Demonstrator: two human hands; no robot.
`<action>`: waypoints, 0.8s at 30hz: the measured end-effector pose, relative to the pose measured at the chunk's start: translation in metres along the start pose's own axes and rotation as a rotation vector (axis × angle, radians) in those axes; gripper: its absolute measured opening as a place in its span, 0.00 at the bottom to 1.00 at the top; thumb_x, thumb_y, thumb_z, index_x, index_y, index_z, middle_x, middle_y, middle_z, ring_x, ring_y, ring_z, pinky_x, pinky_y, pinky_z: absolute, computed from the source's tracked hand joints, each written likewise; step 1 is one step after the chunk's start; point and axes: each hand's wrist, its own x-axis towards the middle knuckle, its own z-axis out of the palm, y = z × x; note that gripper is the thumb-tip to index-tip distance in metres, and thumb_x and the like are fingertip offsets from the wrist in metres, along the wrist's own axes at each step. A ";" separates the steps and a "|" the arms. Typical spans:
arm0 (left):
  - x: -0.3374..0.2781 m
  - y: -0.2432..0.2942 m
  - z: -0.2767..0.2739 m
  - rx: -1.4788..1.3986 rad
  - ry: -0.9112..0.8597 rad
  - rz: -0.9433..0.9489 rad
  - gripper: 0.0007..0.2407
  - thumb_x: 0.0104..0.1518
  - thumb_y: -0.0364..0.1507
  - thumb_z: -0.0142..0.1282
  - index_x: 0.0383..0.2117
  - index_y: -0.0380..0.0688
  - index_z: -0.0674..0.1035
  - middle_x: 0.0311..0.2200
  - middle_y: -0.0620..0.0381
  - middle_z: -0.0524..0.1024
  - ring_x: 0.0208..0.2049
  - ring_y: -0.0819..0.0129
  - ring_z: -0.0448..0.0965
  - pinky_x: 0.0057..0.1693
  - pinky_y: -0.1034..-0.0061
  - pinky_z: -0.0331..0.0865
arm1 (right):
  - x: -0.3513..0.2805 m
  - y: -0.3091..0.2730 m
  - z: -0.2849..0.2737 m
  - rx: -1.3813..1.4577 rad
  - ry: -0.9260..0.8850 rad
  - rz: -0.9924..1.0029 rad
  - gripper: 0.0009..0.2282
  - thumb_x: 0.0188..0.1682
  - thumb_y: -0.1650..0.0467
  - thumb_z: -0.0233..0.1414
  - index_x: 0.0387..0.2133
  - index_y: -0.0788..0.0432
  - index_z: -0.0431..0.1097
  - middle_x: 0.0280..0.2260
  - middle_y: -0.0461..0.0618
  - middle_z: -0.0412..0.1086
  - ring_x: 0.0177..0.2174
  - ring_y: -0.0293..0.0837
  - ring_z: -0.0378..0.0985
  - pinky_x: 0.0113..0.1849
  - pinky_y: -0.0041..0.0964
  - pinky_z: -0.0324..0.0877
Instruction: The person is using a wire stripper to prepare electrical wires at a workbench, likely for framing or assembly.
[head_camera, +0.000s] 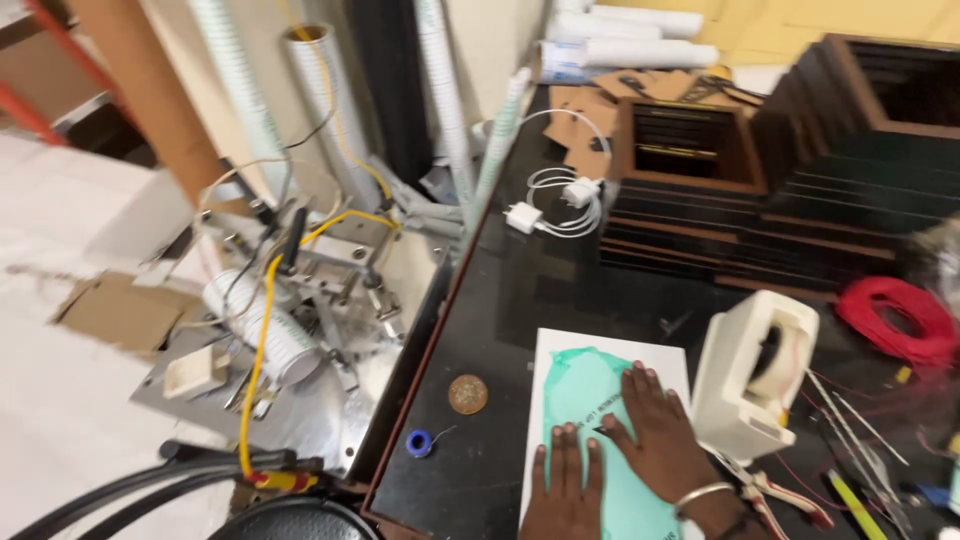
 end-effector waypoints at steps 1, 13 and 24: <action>0.000 0.000 -0.001 -0.026 -0.039 0.009 0.23 0.73 0.35 0.30 0.70 0.33 0.59 0.68 0.22 0.52 0.72 0.30 0.47 0.69 0.36 0.41 | 0.001 -0.002 -0.006 0.053 -0.107 0.000 0.35 0.55 0.50 0.33 0.69 0.58 0.37 0.71 0.57 0.32 0.69 0.52 0.31 0.64 0.50 0.36; 0.020 -0.014 -0.016 -0.235 -0.157 -0.196 0.39 0.65 0.60 0.38 0.71 0.37 0.55 0.69 0.22 0.45 0.72 0.27 0.40 0.69 0.34 0.36 | -0.054 0.059 0.061 0.475 0.237 0.178 0.27 0.53 0.56 0.44 0.64 0.56 0.59 0.60 0.61 0.58 0.60 0.52 0.59 0.59 0.45 0.56; 0.069 -0.026 -0.102 -1.093 -0.097 -0.871 0.35 0.51 0.47 0.64 0.63 0.41 0.65 0.66 0.36 0.57 0.68 0.43 0.60 0.69 0.51 0.59 | -0.096 0.139 0.119 0.907 -0.222 0.836 0.22 0.54 0.60 0.55 0.57 0.60 0.71 0.43 0.69 0.78 0.46 0.57 0.84 0.55 0.48 0.71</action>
